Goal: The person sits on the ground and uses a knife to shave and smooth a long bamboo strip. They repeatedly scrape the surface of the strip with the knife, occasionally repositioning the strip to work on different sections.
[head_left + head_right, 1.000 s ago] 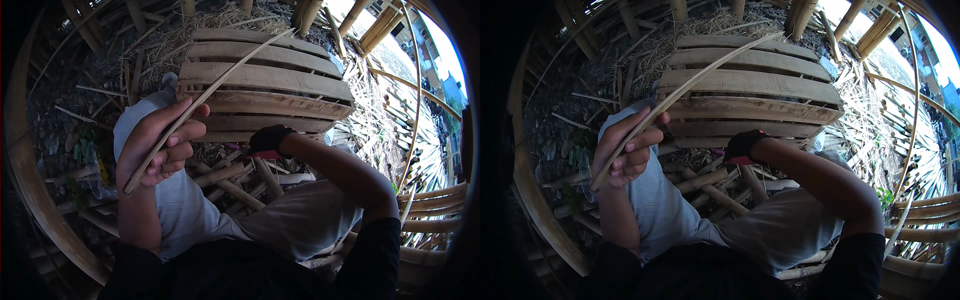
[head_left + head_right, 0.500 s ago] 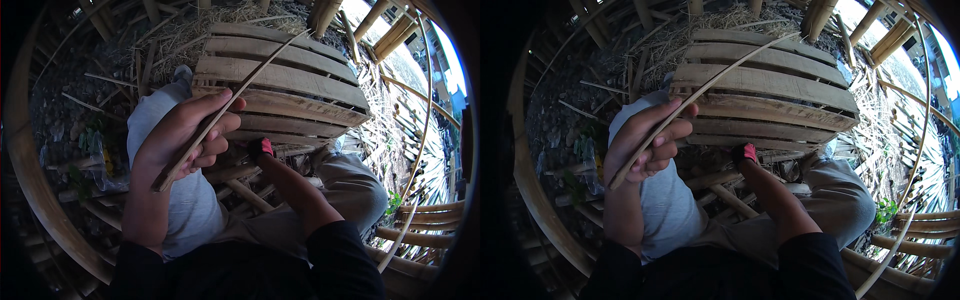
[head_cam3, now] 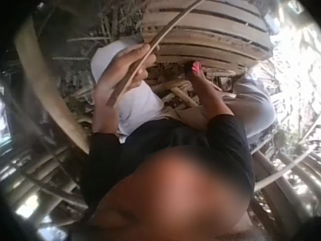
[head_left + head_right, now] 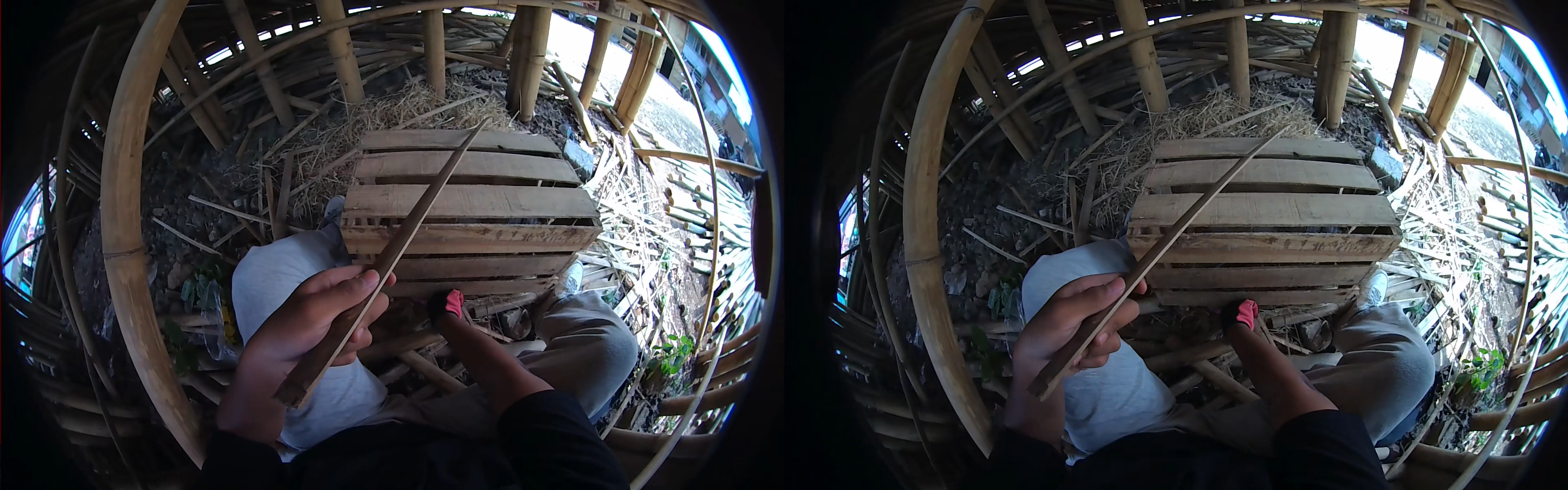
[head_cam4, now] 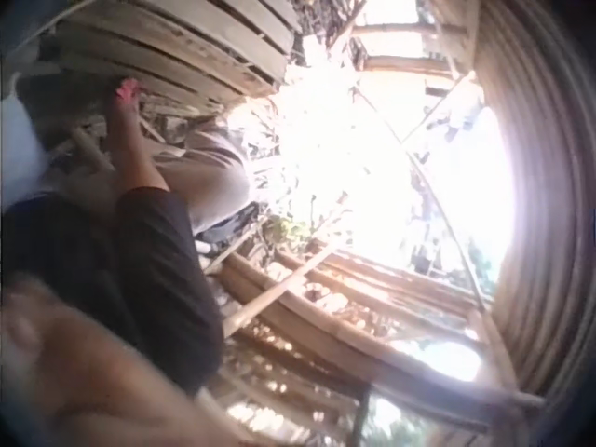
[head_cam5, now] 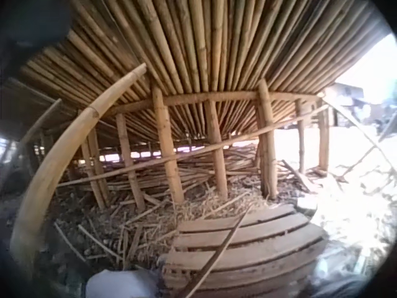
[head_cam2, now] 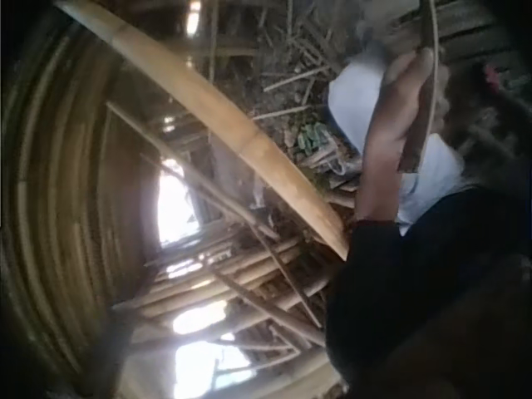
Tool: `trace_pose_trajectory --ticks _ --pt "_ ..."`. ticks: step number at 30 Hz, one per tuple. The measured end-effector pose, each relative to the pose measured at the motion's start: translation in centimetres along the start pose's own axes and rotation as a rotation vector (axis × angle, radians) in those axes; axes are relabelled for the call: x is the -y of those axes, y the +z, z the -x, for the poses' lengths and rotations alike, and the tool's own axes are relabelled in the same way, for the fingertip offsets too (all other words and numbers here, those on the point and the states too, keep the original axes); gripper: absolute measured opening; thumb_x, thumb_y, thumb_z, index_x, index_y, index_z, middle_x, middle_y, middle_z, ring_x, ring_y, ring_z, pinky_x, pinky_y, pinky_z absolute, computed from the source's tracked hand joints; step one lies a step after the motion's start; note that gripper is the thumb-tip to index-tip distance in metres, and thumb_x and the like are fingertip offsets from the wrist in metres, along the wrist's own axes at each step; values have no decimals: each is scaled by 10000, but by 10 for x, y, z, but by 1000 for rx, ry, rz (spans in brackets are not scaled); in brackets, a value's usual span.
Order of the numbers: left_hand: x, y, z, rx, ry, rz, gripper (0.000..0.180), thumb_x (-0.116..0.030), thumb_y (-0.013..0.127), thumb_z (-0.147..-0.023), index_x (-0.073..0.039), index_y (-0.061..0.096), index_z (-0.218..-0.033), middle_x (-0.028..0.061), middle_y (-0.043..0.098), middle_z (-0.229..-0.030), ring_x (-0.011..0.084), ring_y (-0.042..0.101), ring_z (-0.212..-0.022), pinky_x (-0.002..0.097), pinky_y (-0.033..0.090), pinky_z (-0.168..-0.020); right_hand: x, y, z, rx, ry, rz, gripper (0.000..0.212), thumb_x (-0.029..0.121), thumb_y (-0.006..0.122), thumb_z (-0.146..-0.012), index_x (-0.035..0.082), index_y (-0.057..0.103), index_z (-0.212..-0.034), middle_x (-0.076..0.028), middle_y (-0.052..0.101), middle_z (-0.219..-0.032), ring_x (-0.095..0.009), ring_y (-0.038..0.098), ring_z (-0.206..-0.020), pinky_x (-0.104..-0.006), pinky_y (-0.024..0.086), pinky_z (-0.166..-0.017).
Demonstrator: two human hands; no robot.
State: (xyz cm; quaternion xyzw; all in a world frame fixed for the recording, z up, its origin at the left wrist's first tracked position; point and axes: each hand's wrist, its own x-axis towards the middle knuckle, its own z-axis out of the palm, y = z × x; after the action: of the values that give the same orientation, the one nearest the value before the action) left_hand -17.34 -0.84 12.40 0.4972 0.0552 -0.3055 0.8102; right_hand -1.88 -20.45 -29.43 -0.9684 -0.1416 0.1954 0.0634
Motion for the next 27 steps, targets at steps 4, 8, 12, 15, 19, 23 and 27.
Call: trace_pose_trajectory --ticks 4,8,12,15,19,23,27 --pt "3 -12 -25 11 18 44 284 -302 488 -1058 -48 509 -1181 -37 418 -679 14 429 -485 179 266 -353 -24 1 1 -17 26 1 350 354 512 -936 138 748 -1078 -87 747 -1053 -311 720 -977 -478 578 -777" --pt "12 -40 -30 65 82 160 296 -299 465 -1063 -31 508 -1181 -9 475 -665 21 397 -382 188 276 -285 -26 -7 9 -27 -1 22 346 351 514 -935 138 749 -1074 -86 747 -1050 -309 721 -973 -477 579 -775" --pt "15 -58 -43 229 117 369 289 -291 444 -1069 -31 510 -1175 2 482 -645 17 386 -346 182 255 -260 -36 -9 15 -44 -4 47 342 348 516 -934 139 750 -1069 -84 748 -1047 -307 722 -970 -476 579 -772" --pt "18 -58 -51 155 123 249 288 -303 459 -1063 -35 511 -1155 -13 470 -646 11 356 -359 177 247 -262 -38 -10 19 -68 -16 60 339 346 517 -933 140 751 -1065 -83 749 -1045 -306 723 -968 -476 580 -770" --pt "20 -61 -68 127 129 135 279 -310 474 -1056 -46 515 -1138 -30 454 -655 15 353 -402 181 262 -299 -41 -8 30 -118 -43 70 335 343 518 -932 141 752 -1061 -81 750 -1042 -304 724 -965 -475 580 -768" --pt "22 -55 -75 53 108 109 276 -318 490 -1047 -58 523 -1135 -43 447 -659 16 373 -438 178 275 -334 -40 -10 37 -150 -85 102 331 340 520 -931 141 754 -1056 -79 750 -1039 -303 725 -962 -475 581 -766" --pt "26 -38 -79 -52 94 60 280 -329 483 -1054 -64 528 -1135 -51 430 -619 1 330 -397 169 247 -311 -38 -7 34 -130 -99 160 321 335 530 -921 142 757 -1042 -95 747 -1031 -299 723 -956 -451 577 -777"
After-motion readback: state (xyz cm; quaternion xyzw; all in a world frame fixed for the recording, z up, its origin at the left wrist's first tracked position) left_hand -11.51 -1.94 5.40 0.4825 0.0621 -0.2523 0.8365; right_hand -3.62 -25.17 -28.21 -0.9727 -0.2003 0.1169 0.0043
